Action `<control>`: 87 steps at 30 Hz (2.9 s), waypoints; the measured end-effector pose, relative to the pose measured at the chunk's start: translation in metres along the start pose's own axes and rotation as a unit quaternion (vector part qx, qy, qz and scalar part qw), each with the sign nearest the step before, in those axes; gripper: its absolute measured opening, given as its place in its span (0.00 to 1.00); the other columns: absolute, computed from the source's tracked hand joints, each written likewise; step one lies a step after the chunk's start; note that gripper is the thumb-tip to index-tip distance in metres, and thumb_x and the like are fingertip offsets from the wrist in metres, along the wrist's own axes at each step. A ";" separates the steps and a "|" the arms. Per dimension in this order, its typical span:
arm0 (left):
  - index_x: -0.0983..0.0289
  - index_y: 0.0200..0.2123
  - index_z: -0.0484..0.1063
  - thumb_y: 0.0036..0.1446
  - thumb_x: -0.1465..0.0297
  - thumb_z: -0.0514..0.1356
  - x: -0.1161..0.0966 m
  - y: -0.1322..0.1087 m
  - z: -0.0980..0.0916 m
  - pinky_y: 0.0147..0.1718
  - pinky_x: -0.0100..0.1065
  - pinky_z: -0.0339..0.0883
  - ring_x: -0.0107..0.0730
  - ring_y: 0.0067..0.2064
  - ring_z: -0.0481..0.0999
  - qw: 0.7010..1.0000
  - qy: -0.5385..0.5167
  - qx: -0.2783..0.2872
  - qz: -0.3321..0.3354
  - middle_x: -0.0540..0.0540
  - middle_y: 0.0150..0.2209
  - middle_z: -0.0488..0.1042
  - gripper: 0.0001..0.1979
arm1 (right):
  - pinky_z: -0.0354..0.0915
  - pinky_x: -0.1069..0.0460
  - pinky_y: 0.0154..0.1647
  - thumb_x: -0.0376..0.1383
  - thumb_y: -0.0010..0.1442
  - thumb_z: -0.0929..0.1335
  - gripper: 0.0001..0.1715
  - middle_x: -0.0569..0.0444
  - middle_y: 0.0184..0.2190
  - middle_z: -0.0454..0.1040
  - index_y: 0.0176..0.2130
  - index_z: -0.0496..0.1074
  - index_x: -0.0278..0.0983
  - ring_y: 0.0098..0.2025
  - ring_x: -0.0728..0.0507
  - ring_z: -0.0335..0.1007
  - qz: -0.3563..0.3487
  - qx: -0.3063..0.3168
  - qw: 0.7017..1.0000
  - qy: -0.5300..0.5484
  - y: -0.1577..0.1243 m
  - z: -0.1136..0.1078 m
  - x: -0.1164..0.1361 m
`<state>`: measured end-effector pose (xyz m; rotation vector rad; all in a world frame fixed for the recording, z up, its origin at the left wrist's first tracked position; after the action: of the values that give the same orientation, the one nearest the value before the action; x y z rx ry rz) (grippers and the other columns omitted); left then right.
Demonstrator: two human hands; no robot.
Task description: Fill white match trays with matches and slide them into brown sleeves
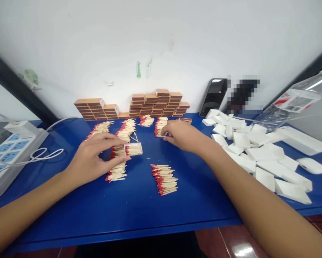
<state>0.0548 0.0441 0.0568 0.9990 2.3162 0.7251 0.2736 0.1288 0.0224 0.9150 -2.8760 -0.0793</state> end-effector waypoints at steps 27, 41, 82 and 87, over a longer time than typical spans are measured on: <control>0.62 0.48 0.82 0.58 0.60 0.73 0.002 0.000 0.002 0.44 0.40 0.75 0.39 0.43 0.81 1.000 0.003 0.008 -0.006 0.58 0.42 0.80 0.18 | 0.63 0.50 0.38 0.34 0.66 0.67 0.07 0.48 0.41 0.82 0.39 0.77 0.37 0.40 0.41 0.76 0.057 0.088 0.993 0.059 -0.005 0.013 -0.006; 0.60 0.49 0.82 0.59 0.60 0.72 0.002 0.001 0.001 0.42 0.38 0.75 0.38 0.42 0.80 1.000 0.000 0.014 -0.009 0.57 0.41 0.80 0.17 | 0.58 0.49 0.36 0.33 0.68 0.66 0.07 0.48 0.39 0.80 0.38 0.75 0.38 0.38 0.41 0.72 0.055 0.062 0.996 0.038 0.000 0.010 0.004; 0.60 0.49 0.82 0.59 0.58 0.72 0.004 0.000 0.004 0.45 0.41 0.76 0.39 0.42 0.80 1.000 -0.001 0.017 -0.012 0.58 0.42 0.80 0.18 | 0.60 0.48 0.38 0.41 0.73 0.61 0.15 0.45 0.40 0.78 0.37 0.69 0.38 0.39 0.40 0.71 0.020 0.077 0.994 0.069 -0.005 0.015 0.023; 0.60 0.49 0.82 0.58 0.59 0.73 0.006 -0.001 0.005 0.44 0.40 0.76 0.39 0.42 0.80 1.000 -0.002 0.017 -0.017 0.58 0.42 0.80 0.18 | 0.58 0.49 0.36 0.43 0.73 0.62 0.15 0.48 0.37 0.77 0.35 0.67 0.39 0.37 0.42 0.69 0.010 0.017 0.993 0.115 -0.007 -0.006 0.038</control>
<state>0.0534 0.0497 0.0513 0.9715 2.3431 0.6723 0.2479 0.1011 0.0311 0.8416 -2.6799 0.0716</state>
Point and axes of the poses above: each hand's wrist, its own y-axis towards the middle knuckle, its own z-axis out of the palm, x = y × z, the point moved 9 cm from there along y, towards the middle knuckle
